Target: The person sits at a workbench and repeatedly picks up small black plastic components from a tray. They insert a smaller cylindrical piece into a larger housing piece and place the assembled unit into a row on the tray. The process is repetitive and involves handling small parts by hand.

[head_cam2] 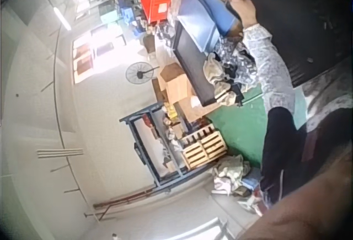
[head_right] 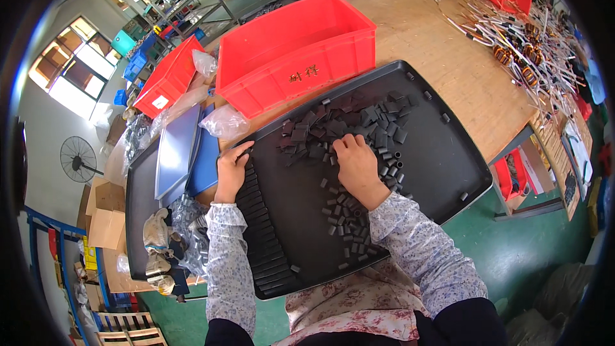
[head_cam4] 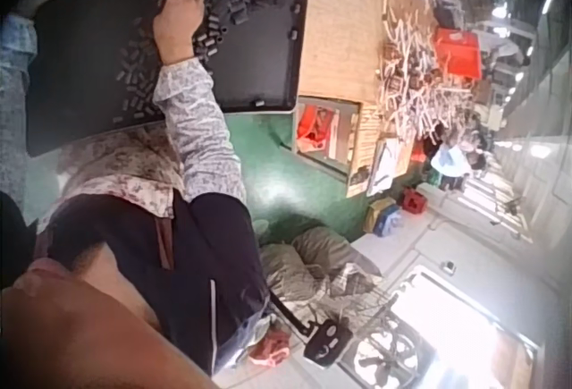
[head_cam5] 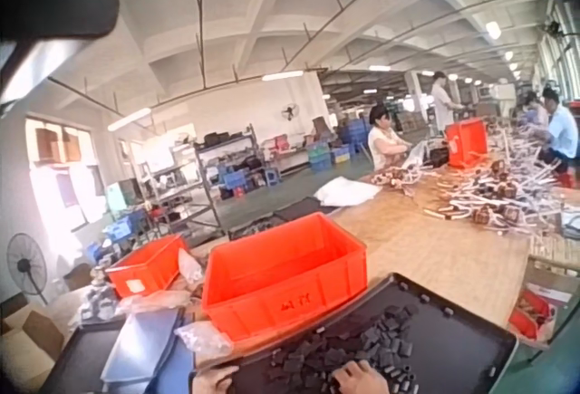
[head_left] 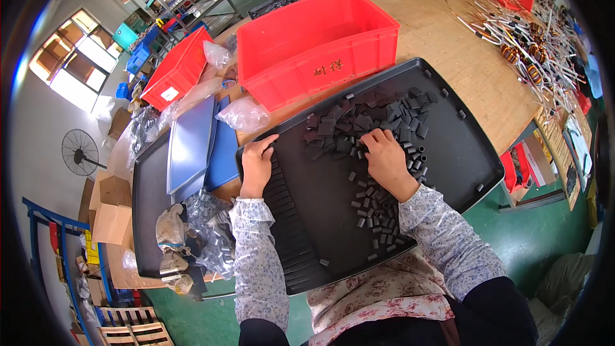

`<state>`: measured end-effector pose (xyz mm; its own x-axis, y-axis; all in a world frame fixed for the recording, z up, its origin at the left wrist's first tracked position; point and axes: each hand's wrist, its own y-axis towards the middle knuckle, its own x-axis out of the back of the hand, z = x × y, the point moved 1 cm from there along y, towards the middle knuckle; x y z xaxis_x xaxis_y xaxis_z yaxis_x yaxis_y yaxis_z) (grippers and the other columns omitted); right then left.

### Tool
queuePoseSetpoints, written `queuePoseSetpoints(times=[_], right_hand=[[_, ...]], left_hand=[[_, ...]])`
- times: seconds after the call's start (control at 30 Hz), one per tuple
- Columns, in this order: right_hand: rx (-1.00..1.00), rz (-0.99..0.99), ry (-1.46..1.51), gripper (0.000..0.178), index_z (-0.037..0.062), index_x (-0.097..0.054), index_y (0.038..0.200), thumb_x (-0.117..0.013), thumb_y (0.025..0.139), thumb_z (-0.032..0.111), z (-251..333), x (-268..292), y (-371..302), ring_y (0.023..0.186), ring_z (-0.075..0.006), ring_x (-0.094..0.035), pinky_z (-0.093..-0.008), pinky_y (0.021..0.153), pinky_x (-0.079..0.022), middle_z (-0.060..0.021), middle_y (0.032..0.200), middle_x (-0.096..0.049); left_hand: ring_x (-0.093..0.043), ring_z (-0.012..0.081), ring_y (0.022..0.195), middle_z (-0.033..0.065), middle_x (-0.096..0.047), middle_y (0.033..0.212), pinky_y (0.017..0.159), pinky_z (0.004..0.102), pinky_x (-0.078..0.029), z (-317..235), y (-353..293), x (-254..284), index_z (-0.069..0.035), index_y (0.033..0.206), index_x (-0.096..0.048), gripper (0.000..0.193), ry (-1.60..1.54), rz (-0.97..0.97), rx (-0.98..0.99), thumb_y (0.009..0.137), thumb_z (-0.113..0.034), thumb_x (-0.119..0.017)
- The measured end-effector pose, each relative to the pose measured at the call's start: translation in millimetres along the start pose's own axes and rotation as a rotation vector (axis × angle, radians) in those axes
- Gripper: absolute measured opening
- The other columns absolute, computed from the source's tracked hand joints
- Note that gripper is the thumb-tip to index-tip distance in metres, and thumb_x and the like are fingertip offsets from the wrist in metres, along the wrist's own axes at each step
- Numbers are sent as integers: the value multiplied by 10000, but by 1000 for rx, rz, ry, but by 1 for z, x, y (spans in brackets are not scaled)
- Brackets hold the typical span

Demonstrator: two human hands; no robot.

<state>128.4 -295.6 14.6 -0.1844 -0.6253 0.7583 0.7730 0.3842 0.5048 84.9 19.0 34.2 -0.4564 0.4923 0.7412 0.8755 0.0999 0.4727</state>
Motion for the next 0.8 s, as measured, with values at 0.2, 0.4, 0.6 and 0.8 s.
queuePoseSetpoints(times=[0.2,0.4,0.6,0.8], right_hand=[[-15,-8,30,236,58,-643,906,-677,688,-26,0,5,3,957,-298,-573,-404,787,-512,-87,958,-579],[-33,12,299,143,37,-650,873,-726,753,22,6,12,7,868,-273,-612,-400,736,-508,-79,864,-583],[-155,292,991,140,26,-654,985,-701,854,8,27,11,3,745,-164,-636,-307,673,-502,-62,847,-637],[179,199,491,219,67,-654,991,-750,794,63,23,1,0,924,-268,-622,-371,791,-523,-69,955,-649]], left_hand=[[-626,265,999,20,-717,992,939,444,-434,22,-6,-15,-196,1010,-783,267,304,-16,-49,813,-44,-687],[-506,272,1190,7,-635,1211,1042,444,-320,-30,-28,-5,-177,1221,-691,384,409,-50,-51,839,-137,-698],[-637,144,928,59,-665,1055,825,284,-497,-108,-55,-35,-23,1031,-660,185,-548,218,102,876,-82,-743],[-609,78,808,72,-648,974,713,228,-517,-94,-75,-51,-12,906,-550,103,-890,312,367,927,5,-650]])
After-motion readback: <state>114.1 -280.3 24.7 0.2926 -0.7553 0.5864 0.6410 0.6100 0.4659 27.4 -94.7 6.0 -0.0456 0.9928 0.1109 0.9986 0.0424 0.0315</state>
